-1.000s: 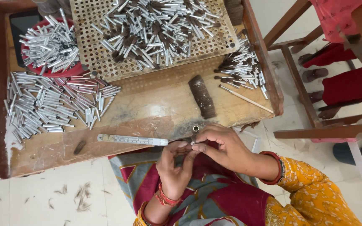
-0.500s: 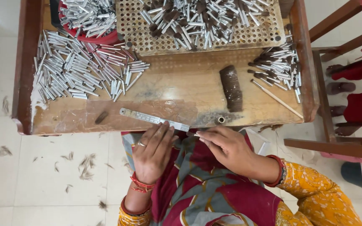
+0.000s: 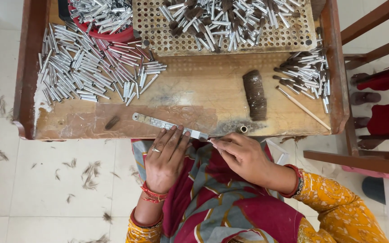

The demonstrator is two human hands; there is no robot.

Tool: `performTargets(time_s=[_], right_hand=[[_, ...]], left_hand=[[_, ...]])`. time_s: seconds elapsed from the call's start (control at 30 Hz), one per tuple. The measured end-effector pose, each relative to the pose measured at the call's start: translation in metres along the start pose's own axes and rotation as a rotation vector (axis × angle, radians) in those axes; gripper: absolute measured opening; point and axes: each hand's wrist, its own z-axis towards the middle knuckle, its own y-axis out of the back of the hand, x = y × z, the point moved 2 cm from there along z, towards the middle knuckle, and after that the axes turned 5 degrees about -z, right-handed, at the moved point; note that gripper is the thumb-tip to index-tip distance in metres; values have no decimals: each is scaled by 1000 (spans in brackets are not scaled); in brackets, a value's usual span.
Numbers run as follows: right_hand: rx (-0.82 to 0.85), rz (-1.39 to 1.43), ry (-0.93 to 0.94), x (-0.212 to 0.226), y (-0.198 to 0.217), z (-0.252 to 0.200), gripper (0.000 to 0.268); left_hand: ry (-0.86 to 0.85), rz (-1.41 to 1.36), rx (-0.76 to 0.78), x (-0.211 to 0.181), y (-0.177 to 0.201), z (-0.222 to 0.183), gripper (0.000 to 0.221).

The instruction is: The person assembles small brushes by inserting bristles into silver tubes and securing them.

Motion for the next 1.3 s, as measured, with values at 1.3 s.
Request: performTargets(time_s=[1.3], right_hand=[[-97,-438,-141,-58,73,-27,38]], left_hand=[[9,-476,500,-21,-120,158,58]])
